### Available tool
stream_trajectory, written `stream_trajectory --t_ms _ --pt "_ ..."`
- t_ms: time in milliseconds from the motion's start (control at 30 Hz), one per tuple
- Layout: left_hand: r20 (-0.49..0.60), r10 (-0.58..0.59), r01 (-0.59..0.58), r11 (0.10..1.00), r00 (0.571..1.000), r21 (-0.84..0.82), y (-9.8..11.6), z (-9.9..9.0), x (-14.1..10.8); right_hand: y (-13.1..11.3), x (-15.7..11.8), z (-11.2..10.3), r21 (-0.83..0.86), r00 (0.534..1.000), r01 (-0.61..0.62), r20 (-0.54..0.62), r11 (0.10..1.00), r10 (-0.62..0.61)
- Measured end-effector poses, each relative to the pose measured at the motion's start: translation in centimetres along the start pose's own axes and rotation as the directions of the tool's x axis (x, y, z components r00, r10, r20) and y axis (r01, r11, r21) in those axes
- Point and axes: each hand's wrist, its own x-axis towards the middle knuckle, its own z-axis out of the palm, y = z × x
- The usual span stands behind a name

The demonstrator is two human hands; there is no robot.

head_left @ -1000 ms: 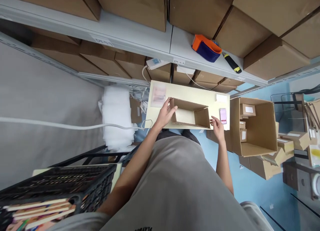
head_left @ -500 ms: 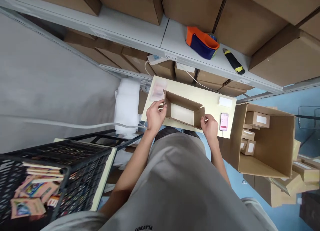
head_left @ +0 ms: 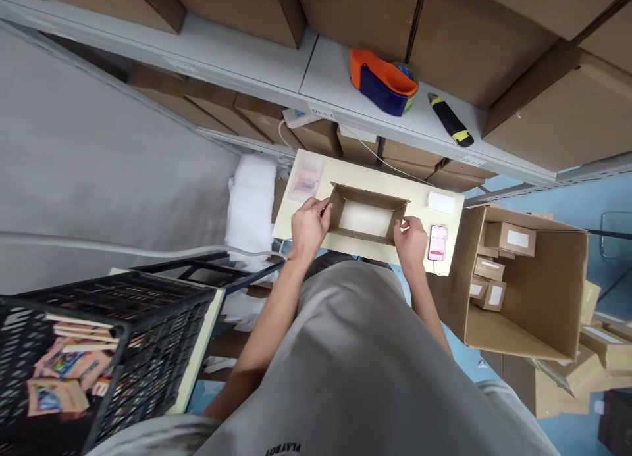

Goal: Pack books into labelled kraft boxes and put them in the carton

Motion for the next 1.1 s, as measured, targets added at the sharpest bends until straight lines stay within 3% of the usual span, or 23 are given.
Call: stream_trajectory --t_ms 167,400,567,733,933,1100 --pt "-0.013 -0.012 0.012 1.0 1.0 0.022 0.6 0.8 0.9 -1.0 0.1 1.0 -0.039 0.999 0.036 0.02 0.999 -0.035" --pt "0.088 -0.006 -0.002 0.996 0.996 0.091 2.1 0.7 1.5 -1.3 -1.9 1.1 -0.063 0.999 0.034 0.034 0.997 -0.032" --pt "0.093 0.022 -0.027 0.998 0.995 0.061 0.2 -0.5 2.7 -0.6 -3.7 -0.8 0.057 0.998 0.049 0.031 0.997 -0.051" --pt "0.085 0.033 -0.038 0.998 0.996 0.057 -2.0 -1.7 3.3 -1.7 -5.2 -1.0 0.251 0.986 -0.028 0.164 0.968 -0.014" --pt "0.133 0.085 -0.088 0.996 0.987 0.013 -3.0 -2.3 2.6 -3.0 -7.2 -0.5 0.24 0.967 -0.085 0.254 0.967 0.022" --pt "0.199 0.157 -0.152 0.988 0.967 -0.038 -3.4 -2.6 2.2 -3.0 -6.8 -0.1 0.202 0.977 -0.092 0.206 0.975 0.05"
